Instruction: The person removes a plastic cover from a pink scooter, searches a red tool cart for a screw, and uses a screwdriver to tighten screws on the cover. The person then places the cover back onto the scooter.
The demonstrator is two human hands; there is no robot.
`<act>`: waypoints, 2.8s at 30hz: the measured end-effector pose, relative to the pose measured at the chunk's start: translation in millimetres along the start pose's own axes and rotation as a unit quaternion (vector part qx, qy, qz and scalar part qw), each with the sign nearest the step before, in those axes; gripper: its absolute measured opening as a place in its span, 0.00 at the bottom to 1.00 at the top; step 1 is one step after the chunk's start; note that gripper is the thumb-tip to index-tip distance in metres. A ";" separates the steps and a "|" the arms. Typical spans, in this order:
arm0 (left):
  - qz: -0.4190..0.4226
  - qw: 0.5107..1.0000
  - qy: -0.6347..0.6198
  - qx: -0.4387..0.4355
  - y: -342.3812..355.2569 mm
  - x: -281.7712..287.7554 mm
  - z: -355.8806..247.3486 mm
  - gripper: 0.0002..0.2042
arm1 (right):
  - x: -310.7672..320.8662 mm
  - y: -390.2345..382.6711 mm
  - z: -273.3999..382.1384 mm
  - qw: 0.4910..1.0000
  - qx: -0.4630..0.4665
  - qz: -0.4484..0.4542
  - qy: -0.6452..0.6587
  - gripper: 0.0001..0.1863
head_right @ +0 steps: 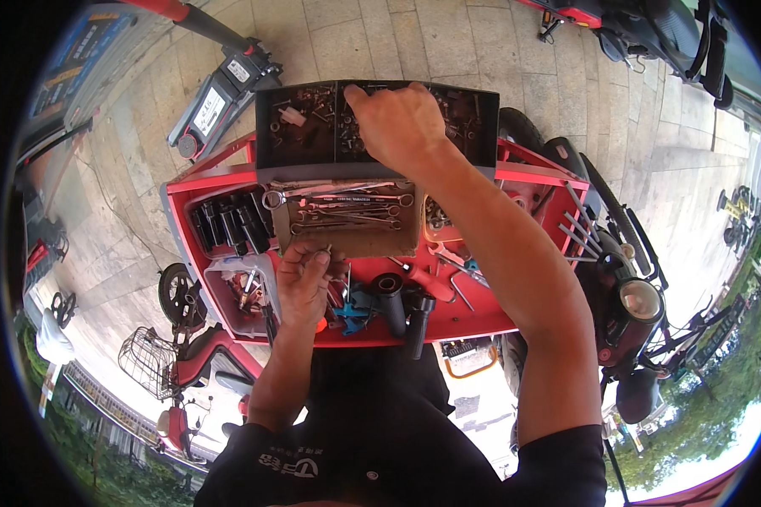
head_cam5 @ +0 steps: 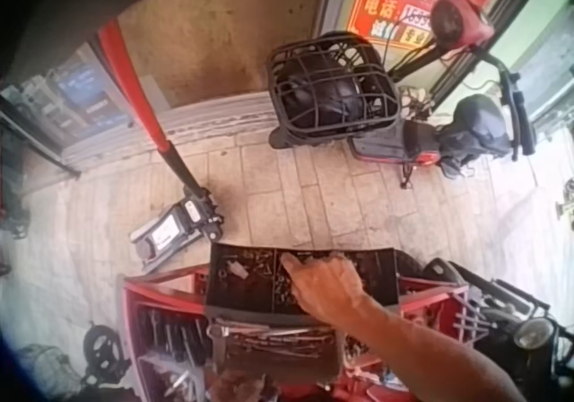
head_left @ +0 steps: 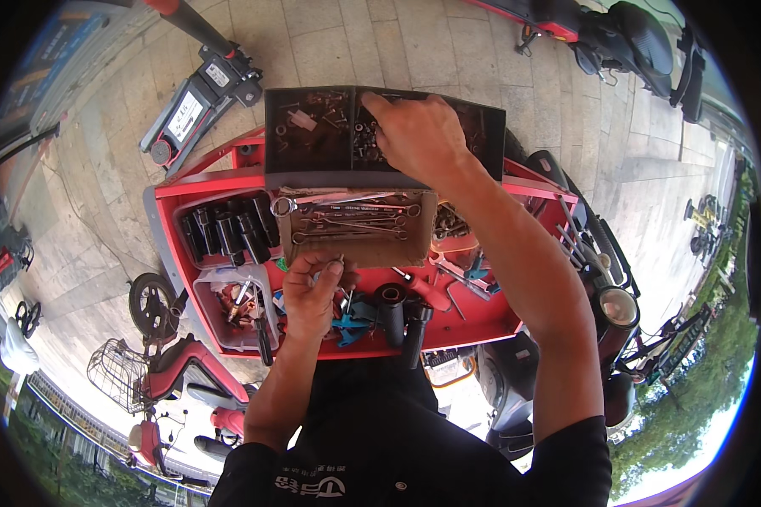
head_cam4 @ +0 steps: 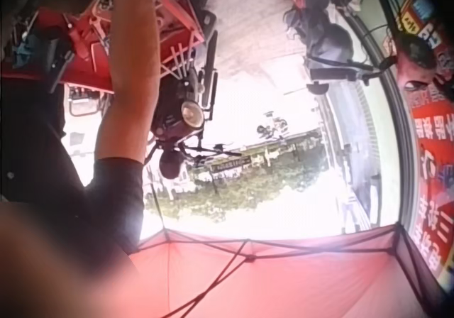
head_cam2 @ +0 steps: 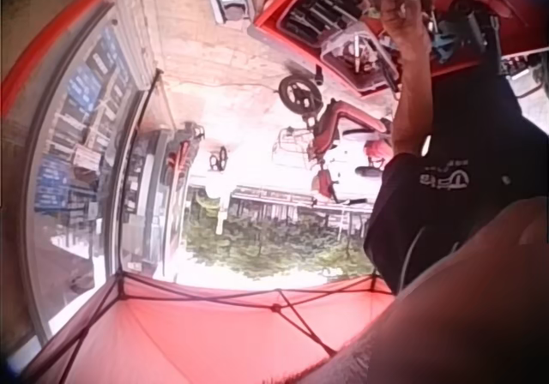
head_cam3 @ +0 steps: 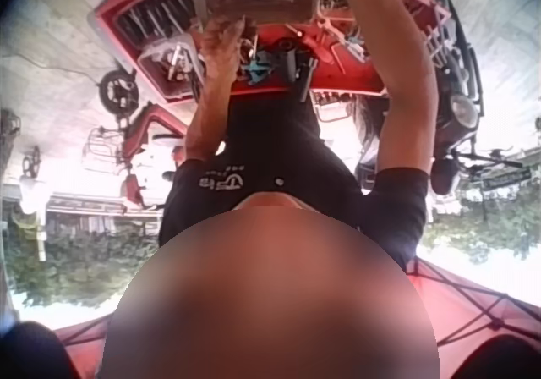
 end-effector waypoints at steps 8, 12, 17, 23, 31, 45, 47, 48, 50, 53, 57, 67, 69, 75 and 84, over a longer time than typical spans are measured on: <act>0.003 1.000 0.016 -0.002 0.8 1.5 0.9 0.07 | -11.1 -13.2 8.0 0.998 0.044 0.047 -0.012 0.10; 0.012 1.000 0.018 -0.001 0.9 1.1 1.7 0.07 | -10.3 -19.7 12.0 0.995 0.080 0.064 -0.013 0.05; -0.003 1.000 0.003 -0.002 0.7 1.7 1.4 0.07 | 10.5 -18.6 2.0 0.998 0.053 -0.008 -0.012 0.09; 0.006 1.000 -0.001 0.000 0.6 -0.1 -0.8 0.07 | 12.8 -10.8 -10.0 0.999 -0.012 -0.012 -0.049 0.10; -0.004 1.000 -0.002 0.007 -0.6 0.4 0.8 0.07 | 12.4 -17.6 -1.1 0.999 0.044 -0.007 0.001 0.11; 0.013 1.000 -0.017 0.009 0.2 -0.1 2.3 0.07 | 6.6 -30.6 -9.3 0.999 0.015 0.024 -0.033 0.15; 0.006 1.000 -0.003 0.007 0.4 0.3 2.0 0.07 | 5.5 -32.4 -8.4 0.999 0.023 0.033 -0.032 0.15; 0.004 1.000 -0.001 0.006 0.3 0.3 2.0 0.07 | 5.6 -32.6 -8.6 0.999 0.024 0.035 -0.032 0.15; 0.003 1.000 0.002 0.003 0.6 0.1 1.2 0.07 | 7.2 -31.5 -8.8 0.999 0.020 0.028 -0.028 0.15; 0.003 1.000 0.005 0.000 0.4 -0.1 0.8 0.07 | 9.0 -25.2 -8.9 1.000 0.007 0.000 -0.024 0.13; 0.007 1.000 0.014 -0.004 0.6 -0.3 0.4 0.07 | 9.4 -18.4 0.6 0.999 0.018 -0.041 -0.024 0.09; 0.002 1.000 0.014 -0.011 1.1 -0.4 -0.3 0.07 | 8.4 -30.0 8.8 0.998 0.064 -0.012 0.014 0.07; 0.002 1.000 0.003 -0.005 1.1 -0.6 0.5 0.07 | 11.5 -29.7 7.8 0.997 0.061 -0.034 0.012 0.06; 0.008 1.000 0.000 -0.003 1.0 -0.3 0.9 0.08 | 18.0 -14.8 -3.1 0.997 0.024 -0.076 0.024 0.09; 0.007 1.000 -0.006 0.007 1.2 1.7 2.9 0.07 | 11.3 -10.4 -4.3 0.998 -0.004 -0.061 0.002 0.05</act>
Point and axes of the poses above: each hand's wrist, its own y-axis towards the middle knuckle, its own x-axis out of the back of the hand, z = x × y, the point moved 10 cm from there along y, towards the middle knuckle, and after that the axes turned 3 degrees about z, right-handed, at the moved point
